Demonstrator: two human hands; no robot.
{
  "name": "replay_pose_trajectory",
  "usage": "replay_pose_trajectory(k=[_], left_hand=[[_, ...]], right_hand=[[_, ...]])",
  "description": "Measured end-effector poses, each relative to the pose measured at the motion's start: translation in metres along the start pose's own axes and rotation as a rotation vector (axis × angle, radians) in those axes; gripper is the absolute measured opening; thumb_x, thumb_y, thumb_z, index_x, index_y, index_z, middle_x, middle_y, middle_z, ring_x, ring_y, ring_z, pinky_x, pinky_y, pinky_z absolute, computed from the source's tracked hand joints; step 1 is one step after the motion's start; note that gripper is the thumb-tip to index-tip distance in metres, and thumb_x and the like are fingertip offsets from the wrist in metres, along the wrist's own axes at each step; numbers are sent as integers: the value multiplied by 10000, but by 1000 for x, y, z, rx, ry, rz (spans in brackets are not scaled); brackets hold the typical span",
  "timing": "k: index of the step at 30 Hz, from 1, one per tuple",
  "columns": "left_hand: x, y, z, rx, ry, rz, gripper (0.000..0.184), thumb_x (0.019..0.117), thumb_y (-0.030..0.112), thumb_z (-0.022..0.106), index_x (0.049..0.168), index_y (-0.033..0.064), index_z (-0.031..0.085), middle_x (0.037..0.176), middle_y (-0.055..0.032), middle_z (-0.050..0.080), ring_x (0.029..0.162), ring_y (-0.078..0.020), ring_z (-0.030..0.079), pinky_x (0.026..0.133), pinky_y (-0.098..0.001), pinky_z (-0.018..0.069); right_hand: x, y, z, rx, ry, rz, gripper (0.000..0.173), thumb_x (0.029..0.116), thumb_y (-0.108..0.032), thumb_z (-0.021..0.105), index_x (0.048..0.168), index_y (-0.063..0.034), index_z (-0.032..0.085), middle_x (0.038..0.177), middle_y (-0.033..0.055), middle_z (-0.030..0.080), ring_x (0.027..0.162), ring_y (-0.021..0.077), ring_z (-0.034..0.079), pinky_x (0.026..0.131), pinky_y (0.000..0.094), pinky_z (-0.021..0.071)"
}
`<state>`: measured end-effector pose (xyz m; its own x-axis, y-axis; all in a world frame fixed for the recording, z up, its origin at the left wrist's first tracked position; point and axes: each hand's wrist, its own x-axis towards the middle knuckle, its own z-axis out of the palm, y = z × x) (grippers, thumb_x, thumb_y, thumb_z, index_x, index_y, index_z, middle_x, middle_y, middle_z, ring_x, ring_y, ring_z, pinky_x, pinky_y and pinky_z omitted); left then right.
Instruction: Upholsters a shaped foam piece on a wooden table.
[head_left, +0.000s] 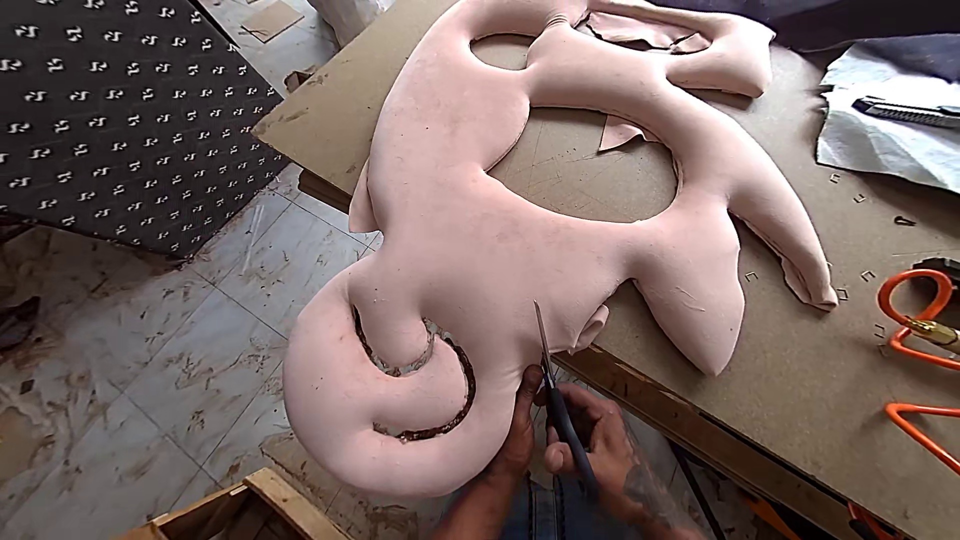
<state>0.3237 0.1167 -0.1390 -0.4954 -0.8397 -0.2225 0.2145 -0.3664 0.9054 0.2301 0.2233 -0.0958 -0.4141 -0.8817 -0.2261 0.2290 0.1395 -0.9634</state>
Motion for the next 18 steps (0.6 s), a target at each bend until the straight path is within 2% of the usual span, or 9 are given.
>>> replay_pose_trajectory(k=[6, 11, 14, 15, 16, 18], left_hand=[[7, -4, -11, 184, -51, 164, 343, 1001, 279, 680, 1236, 30, 656, 1158, -39, 717, 1152, -89, 658, 1066, -277, 513], [4, 8, -8, 352, -64, 154, 407, 1053, 303, 587, 1284, -31, 610, 1187, -48, 709, 1167, -18, 631, 1082, -217, 458], [8, -3, -18, 468, -93, 289, 392, 1057, 295, 579, 1285, -20, 627, 1202, -40, 717, 1185, -9, 627, 1085, -211, 452], [8, 0, -15, 473, -63, 295, 375, 1037, 290, 616, 1260, -9, 643, 1177, -31, 726, 1164, -10, 640, 1071, -211, 468], [8, 5, -11, 449, -24, 278, 361, 1007, 266, 669, 1234, -15, 653, 1152, -34, 730, 1143, -22, 653, 1061, -217, 492], [7, 20, -4, 469, 4, 183, 381, 997, 240, 682, 1239, -50, 638, 1146, -56, 724, 1135, -26, 653, 1062, -225, 486]], right_hand=[[2, 7, 18, 104, 85, -10, 637, 803, -525, 853, 1182, -41, 683, 728, 82, 663, 526, 203, 620, 454, 361, 565], [-2, 10, 26, 101, 133, -13, 561, 817, -445, 867, 1181, -55, 692, 701, 73, 657, 490, 184, 605, 423, 341, 549], [-1, 10, 25, 83, 130, -7, 528, 826, -422, 866, 1178, -72, 687, 700, 70, 660, 487, 185, 610, 419, 346, 552], [0, 11, 25, 87, 125, -5, 528, 828, -421, 864, 1184, -73, 687, 707, 72, 662, 492, 188, 610, 425, 346, 552], [0, 12, 24, 97, 116, -6, 545, 827, -424, 865, 1197, -67, 684, 717, 79, 664, 504, 196, 615, 434, 350, 558], [-5, 15, 20, 56, 75, -14, 656, 819, -515, 843, 1260, -64, 661, 765, 71, 688, 564, 189, 642, 487, 351, 577]])
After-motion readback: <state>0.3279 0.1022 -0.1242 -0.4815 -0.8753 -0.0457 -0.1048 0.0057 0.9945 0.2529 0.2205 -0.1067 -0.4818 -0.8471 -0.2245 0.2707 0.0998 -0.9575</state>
